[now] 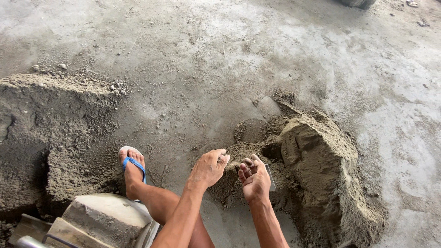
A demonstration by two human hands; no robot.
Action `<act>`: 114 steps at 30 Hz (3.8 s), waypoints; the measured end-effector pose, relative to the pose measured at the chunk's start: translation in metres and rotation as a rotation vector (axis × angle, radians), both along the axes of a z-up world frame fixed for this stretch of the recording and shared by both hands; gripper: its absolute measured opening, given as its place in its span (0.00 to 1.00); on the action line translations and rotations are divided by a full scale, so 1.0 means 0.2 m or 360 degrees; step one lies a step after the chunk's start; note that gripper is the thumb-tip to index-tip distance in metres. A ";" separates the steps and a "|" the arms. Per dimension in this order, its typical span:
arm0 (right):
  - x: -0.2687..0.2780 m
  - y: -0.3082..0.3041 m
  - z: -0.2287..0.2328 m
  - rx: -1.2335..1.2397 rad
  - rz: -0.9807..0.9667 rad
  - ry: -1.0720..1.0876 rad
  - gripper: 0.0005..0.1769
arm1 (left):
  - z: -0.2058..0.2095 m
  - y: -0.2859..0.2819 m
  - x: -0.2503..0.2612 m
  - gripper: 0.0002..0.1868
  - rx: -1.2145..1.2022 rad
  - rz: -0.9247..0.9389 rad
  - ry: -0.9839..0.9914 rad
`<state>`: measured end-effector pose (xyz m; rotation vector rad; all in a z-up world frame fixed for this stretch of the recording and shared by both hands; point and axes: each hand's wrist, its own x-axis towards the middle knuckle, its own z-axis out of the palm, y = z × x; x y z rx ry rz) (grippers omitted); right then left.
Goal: The person scoops wet concrete into a metal mold, levels the surface with a trowel, and removes excess material. They then flip the mold to release the formed brick and place it onto a stack of other bricks.
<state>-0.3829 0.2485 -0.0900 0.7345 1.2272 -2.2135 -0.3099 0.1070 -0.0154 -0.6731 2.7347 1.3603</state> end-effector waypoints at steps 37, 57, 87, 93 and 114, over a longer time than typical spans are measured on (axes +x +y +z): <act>-0.31 0.45 -0.79 0.2710 0.2628 0.1188 0.16 | -0.29 -0.05 -0.14 0.25 -0.0056 -0.0091 -0.0475; 0.74 0.48 -1.19 0.0725 -0.0511 -0.1003 0.52 | -0.41 0.16 -0.23 0.21 -0.0015 -0.0354 -0.0398; 0.45 -0.22 0.32 0.0090 0.0434 0.0499 0.15 | 0.00 -0.39 0.76 0.17 -0.0313 0.0503 0.0583; 1.22 -0.53 0.63 -0.0259 0.0943 0.0515 0.16 | 0.05 -0.46 1.71 0.12 -0.0830 0.0978 0.1031; 1.96 -0.95 0.40 0.0291 0.1775 0.1615 0.16 | -0.43 -0.15 2.75 0.23 -0.0922 0.1982 0.0374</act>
